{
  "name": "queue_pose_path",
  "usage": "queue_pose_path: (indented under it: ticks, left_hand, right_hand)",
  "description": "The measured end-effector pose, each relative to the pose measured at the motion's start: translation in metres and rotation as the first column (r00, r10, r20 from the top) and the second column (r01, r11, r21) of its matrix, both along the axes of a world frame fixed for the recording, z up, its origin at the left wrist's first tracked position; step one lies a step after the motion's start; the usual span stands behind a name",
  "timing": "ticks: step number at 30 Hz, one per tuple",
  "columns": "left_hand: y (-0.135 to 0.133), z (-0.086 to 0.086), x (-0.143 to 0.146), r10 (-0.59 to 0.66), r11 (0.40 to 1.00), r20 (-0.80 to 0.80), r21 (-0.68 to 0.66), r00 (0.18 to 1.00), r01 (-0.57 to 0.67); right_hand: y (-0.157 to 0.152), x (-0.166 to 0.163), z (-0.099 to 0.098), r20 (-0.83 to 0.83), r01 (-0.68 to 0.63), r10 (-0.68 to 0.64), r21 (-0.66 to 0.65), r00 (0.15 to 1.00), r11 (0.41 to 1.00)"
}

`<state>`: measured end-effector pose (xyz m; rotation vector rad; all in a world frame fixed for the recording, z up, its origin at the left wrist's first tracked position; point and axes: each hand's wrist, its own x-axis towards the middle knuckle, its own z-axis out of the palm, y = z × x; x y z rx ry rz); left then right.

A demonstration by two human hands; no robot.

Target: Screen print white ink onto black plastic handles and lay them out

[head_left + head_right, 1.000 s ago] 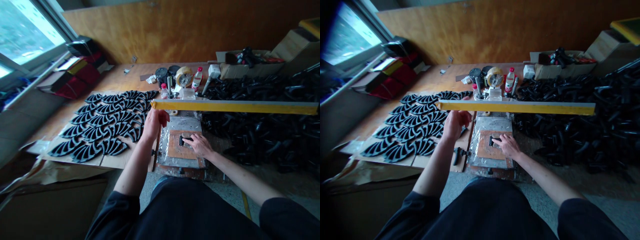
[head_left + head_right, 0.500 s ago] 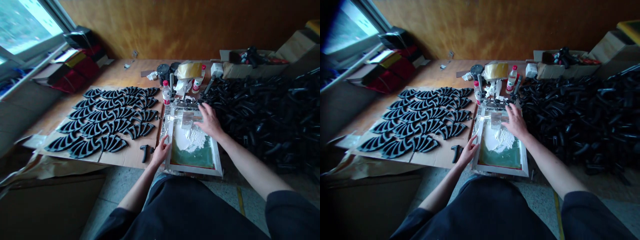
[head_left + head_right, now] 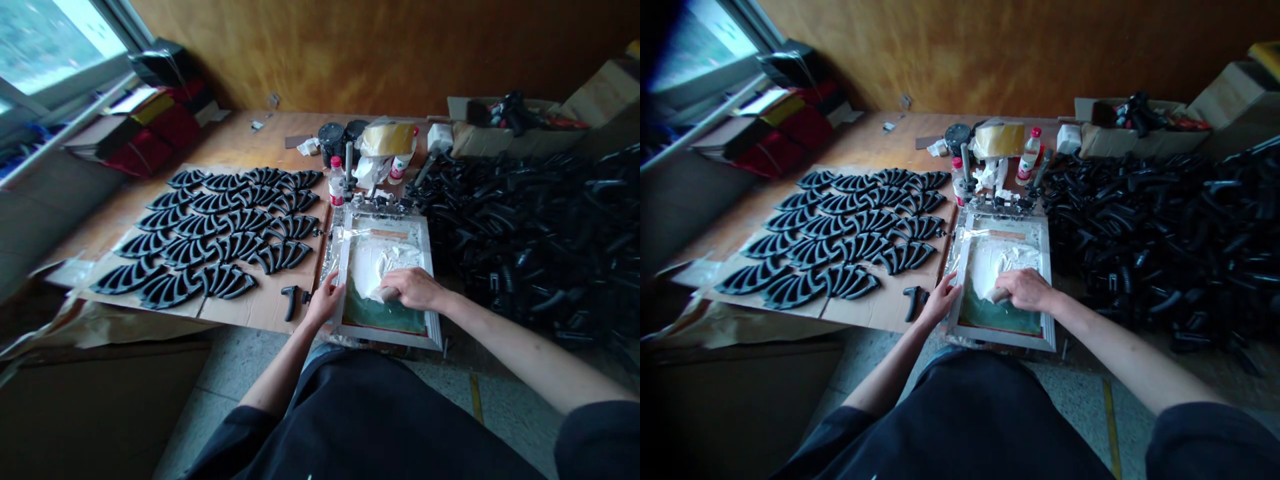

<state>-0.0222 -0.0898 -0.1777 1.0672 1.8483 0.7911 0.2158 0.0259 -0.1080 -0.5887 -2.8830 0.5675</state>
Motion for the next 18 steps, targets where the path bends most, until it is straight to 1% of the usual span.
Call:
queue_pose_path:
  ticks: [3,4,6,8,9,11,13,15,16,18]
  left_hand:
    - [0.000,0.001,0.000,-0.009,1.000,0.032,0.018,0.999,0.008]
    - [0.000,0.000,-0.001,-0.014,1.000,0.043,0.023,0.999,0.013]
    - [-0.001,0.000,-0.001,-0.014,0.999,0.063,0.030,0.998,0.012]
    - [-0.001,0.001,-0.001,-0.007,0.999,0.070,0.032,0.998,0.005]
    - [-0.001,0.003,-0.001,-0.007,0.999,0.071,0.034,0.997,0.004]
    - [-0.001,0.009,-0.002,-0.018,0.999,0.081,0.047,0.997,0.014]
    - [-0.002,0.022,-0.003,-0.035,0.997,0.129,0.072,0.991,0.026]
    - [-0.001,0.041,-0.004,-0.044,0.995,0.222,0.096,0.974,0.023]
    - [-0.001,0.053,-0.004,-0.039,0.994,0.272,0.107,0.962,0.010]
    - [0.003,0.080,-0.005,-0.015,0.990,0.355,0.135,0.935,-0.035]
  right_hand:
    - [0.001,-0.007,-0.005,-0.101,0.149,-0.140,0.082,0.985,0.985]
    - [-0.002,-0.008,-0.008,-0.139,0.164,-0.149,0.111,0.979,0.980]
    - [-0.012,-0.005,-0.015,-0.176,0.112,-0.088,0.135,0.980,0.984]
    - [-0.019,-0.001,-0.018,-0.170,0.049,-0.030,0.107,0.985,0.993]
    - [-0.019,-0.001,-0.016,-0.167,0.055,-0.041,0.082,0.985,0.995]
    - [-0.009,-0.007,-0.007,-0.168,0.151,-0.144,0.030,0.975,0.988]
    - [0.012,-0.021,0.008,-0.179,0.305,-0.298,0.014,0.938,0.952]
    - [0.040,-0.029,0.028,-0.184,0.444,-0.430,0.040,0.884,0.895]
    - [0.056,-0.027,0.037,-0.189,0.499,-0.481,0.059,0.856,0.865]
    - [0.084,-0.009,0.053,-0.244,0.595,-0.565,0.066,0.788,0.801]
